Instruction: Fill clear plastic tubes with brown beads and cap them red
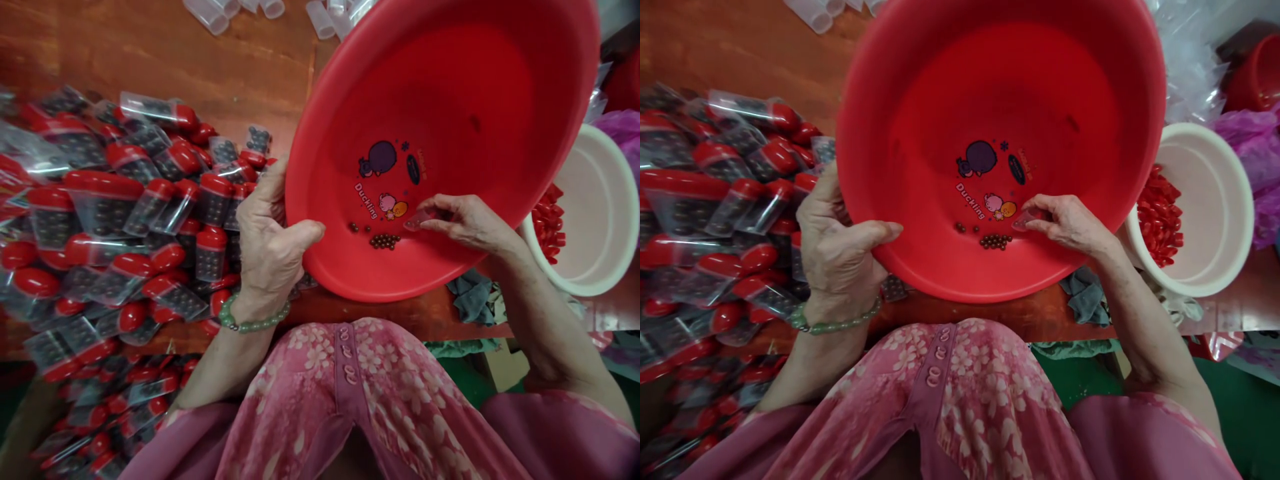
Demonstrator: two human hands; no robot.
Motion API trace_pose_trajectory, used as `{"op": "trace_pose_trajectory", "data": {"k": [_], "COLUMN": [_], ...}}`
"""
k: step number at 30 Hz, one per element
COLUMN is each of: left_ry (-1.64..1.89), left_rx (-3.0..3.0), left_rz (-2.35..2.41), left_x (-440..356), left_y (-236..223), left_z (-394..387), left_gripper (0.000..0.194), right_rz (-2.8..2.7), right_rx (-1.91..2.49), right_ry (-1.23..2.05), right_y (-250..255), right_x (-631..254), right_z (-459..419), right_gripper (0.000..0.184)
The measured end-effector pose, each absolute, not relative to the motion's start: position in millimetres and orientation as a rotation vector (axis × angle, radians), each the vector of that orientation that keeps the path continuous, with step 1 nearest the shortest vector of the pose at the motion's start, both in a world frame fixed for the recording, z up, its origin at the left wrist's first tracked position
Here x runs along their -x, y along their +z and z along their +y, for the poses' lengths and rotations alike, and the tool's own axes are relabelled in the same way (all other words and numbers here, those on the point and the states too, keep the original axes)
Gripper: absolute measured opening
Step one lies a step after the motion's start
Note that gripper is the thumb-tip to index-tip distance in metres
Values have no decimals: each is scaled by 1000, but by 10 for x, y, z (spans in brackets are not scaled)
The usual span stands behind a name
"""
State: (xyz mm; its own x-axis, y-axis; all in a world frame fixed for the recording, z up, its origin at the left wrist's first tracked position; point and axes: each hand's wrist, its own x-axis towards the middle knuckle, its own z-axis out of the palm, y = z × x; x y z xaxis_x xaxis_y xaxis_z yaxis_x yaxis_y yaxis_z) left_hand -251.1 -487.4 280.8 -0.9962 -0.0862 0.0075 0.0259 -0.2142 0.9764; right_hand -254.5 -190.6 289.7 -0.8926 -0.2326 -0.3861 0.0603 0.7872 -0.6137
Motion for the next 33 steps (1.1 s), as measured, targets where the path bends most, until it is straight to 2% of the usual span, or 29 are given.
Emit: {"op": "trace_pose_trajectory", "data": {"k": [5, 10, 12, 16, 19, 22, 27, 33], "left_ry": [-2401, -2404, -2382, -2363, -2351, -2373, -2392, -2346], "left_rx": [-52, -19, -45, -40, 10, 54, 139, 247], "left_rz": [-1873, -1875, -1904, -1951, -1946, -1912, -1955, -2036], "left_x": [2485, 2453, 2450, 2459, 2466, 2472, 2480, 2536], "left_y": [2811, 2807, 2821, 2845, 2849, 2876, 3038, 3101], "left_z": [-4876, -4881, -4874, -4857, -4854, -4849, -4782, -4707], "left_gripper": [48, 56, 53, 51, 48, 49, 53, 56], "right_rz": [2320, 2385, 2530, 2869, 2847, 2700, 2495, 2479], "right_rx": [-32, 4, 72, 391, 508, 608, 807, 832], "right_ry": [-1263, -1258, -1119, -347, 81, 335, 331, 325], "right_y": [2834, 2887, 2930, 2961, 2926, 2881, 2788, 2668], "right_x": [2497, 2449, 2420, 2356, 2333, 2358, 2442, 2487], "right_z": [-1945, -1938, -1930, -1951, -2024, -2100, -2131, -2115], "right_gripper": [33, 32, 33, 26, 22, 27, 32, 29]}}
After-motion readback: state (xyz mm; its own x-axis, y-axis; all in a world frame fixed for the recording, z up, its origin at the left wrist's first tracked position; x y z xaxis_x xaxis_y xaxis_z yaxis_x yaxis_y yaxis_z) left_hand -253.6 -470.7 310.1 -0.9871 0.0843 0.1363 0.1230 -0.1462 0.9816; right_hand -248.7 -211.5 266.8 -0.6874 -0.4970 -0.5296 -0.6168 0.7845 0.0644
